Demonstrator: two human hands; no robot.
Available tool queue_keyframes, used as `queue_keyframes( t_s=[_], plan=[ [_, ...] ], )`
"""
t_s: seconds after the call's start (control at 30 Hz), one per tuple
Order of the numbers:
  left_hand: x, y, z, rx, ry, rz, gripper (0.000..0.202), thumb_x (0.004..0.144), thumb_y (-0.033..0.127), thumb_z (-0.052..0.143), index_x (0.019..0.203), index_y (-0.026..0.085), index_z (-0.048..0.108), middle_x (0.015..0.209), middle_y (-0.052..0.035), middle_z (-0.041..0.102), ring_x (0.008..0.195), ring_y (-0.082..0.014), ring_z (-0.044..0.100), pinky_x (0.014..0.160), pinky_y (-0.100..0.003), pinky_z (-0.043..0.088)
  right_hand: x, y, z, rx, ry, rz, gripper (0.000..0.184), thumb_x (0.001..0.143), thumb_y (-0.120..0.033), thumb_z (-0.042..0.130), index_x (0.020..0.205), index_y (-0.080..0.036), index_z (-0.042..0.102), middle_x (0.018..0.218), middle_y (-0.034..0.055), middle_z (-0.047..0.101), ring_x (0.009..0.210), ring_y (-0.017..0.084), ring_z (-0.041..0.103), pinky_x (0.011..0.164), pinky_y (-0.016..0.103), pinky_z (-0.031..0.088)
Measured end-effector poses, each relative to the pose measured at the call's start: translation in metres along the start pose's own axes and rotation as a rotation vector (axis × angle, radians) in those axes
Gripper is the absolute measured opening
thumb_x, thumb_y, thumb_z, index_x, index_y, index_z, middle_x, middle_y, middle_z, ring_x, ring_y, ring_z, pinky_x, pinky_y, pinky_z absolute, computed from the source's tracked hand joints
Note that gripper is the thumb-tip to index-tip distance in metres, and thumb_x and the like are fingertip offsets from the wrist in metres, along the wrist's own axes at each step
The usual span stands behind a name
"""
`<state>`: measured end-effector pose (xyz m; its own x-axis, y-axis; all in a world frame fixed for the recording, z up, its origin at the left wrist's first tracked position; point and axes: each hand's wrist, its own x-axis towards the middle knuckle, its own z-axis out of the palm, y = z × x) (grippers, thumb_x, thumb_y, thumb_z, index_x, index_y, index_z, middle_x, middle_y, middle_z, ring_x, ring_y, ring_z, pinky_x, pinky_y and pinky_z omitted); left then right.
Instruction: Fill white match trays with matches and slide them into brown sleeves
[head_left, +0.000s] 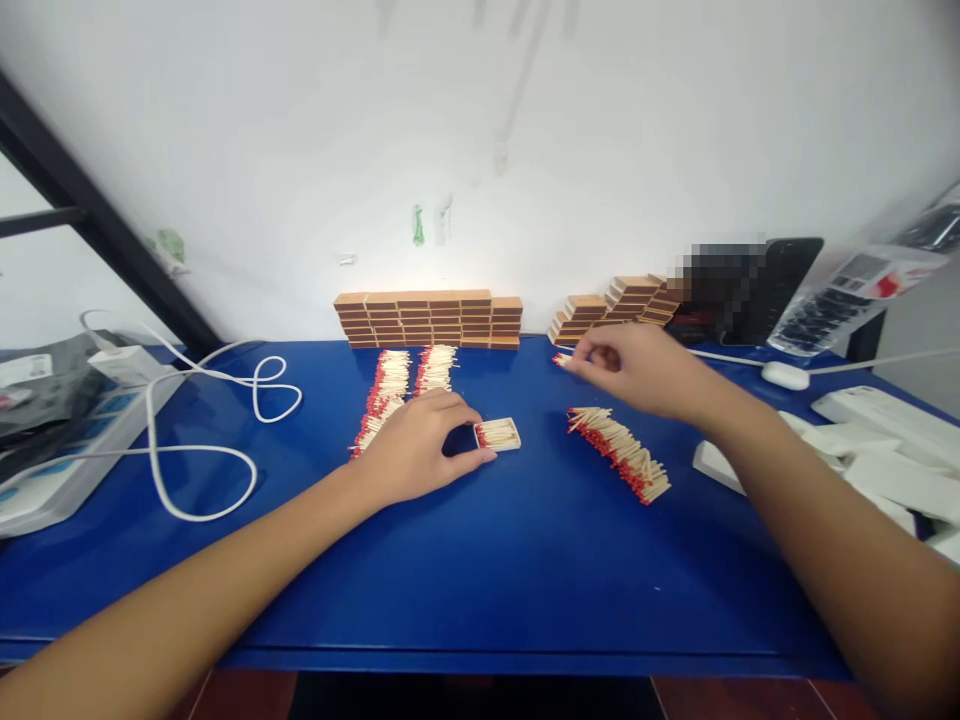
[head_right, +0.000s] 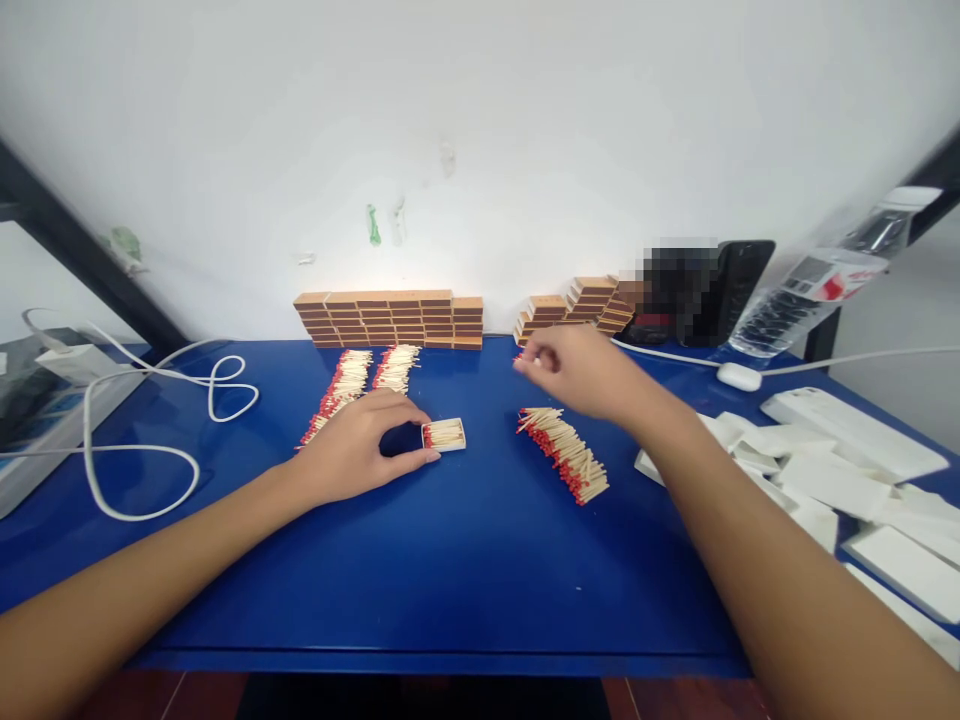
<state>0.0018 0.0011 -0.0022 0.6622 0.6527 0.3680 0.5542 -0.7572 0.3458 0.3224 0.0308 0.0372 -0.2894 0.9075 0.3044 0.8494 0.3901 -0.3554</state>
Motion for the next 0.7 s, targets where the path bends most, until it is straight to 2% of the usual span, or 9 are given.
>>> queue_keyframes(
  t_s=[0.13, 0.23, 0.37, 0.43, 0.57, 0.7],
  plan=[
    [-0.001, 0.002, 0.001, -0.044, -0.004, 0.028, 0.028, 0.096, 0.044, 0.077, 0.111, 0.021, 0.073, 0.109, -0.0065, 0.073, 0.102, -0.0257, 0.067, 0.090, -0.042, 0.055, 0.005, 0.047, -0.007, -0.138, 0.221, 0.159, 0.018, 0.090, -0.033, 0.071, 0.078, -0.021, 0.067, 0.072, 0.0067, 0.069, 0.066, 0.021, 0.060, 0.062, 0.035, 0.038],
    [-0.003, 0.004, 0.002, -0.058, -0.002, 0.028, 0.028, 0.095, 0.044, 0.078, 0.110, 0.020, 0.074, 0.108, -0.0062, 0.073, 0.102, -0.0256, 0.067, 0.090, -0.042, 0.055, 0.015, 0.059, -0.002, -0.222, 0.268, 0.161, 0.017, 0.090, -0.037, 0.074, 0.088, -0.021, 0.067, 0.087, 0.0091, 0.074, 0.079, 0.026, 0.066, 0.065, 0.035, 0.041],
    [-0.004, 0.003, 0.005, -0.067, 0.002, 0.044, 0.030, 0.096, 0.046, 0.077, 0.113, 0.020, 0.074, 0.108, -0.0065, 0.073, 0.102, -0.0259, 0.067, 0.090, -0.042, 0.055, 0.042, 0.050, -0.005, -0.570, 0.157, 0.101, 0.023, 0.099, -0.037, 0.064, 0.113, -0.019, 0.066, 0.114, 0.0154, 0.073, 0.099, 0.033, 0.068, 0.067, 0.036, 0.040],
    [-0.004, 0.002, 0.006, -0.063, 0.003, 0.048, 0.031, 0.096, 0.046, 0.077, 0.113, 0.020, 0.074, 0.108, -0.0066, 0.073, 0.103, -0.0261, 0.067, 0.090, -0.042, 0.055, 0.057, 0.043, -0.011, -0.712, 0.072, 0.071, 0.026, 0.101, -0.035, 0.060, 0.120, -0.017, 0.064, 0.119, 0.0178, 0.070, 0.101, 0.033, 0.068, 0.067, 0.036, 0.039],
    [-0.004, 0.001, 0.008, -0.065, -0.009, 0.054, 0.031, 0.097, 0.046, 0.076, 0.112, 0.019, 0.074, 0.106, -0.0069, 0.072, 0.101, -0.0258, 0.067, 0.088, -0.041, 0.055, 0.079, 0.037, -0.019, -0.848, -0.061, 0.034, 0.024, 0.098, -0.028, 0.062, 0.118, -0.016, 0.067, 0.117, 0.0177, 0.068, 0.098, 0.031, 0.068, 0.064, 0.034, 0.037],
    [-0.003, 0.000, 0.006, -0.048, -0.003, 0.050, 0.033, 0.096, 0.047, 0.076, 0.114, 0.019, 0.074, 0.107, -0.0074, 0.073, 0.103, -0.0266, 0.067, 0.089, -0.041, 0.055, 0.089, 0.041, -0.020, -0.896, -0.102, -0.003, 0.019, 0.096, -0.024, 0.063, 0.111, -0.015, 0.072, 0.116, 0.0174, 0.067, 0.098, 0.029, 0.068, 0.064, 0.033, 0.037]
  ],
)
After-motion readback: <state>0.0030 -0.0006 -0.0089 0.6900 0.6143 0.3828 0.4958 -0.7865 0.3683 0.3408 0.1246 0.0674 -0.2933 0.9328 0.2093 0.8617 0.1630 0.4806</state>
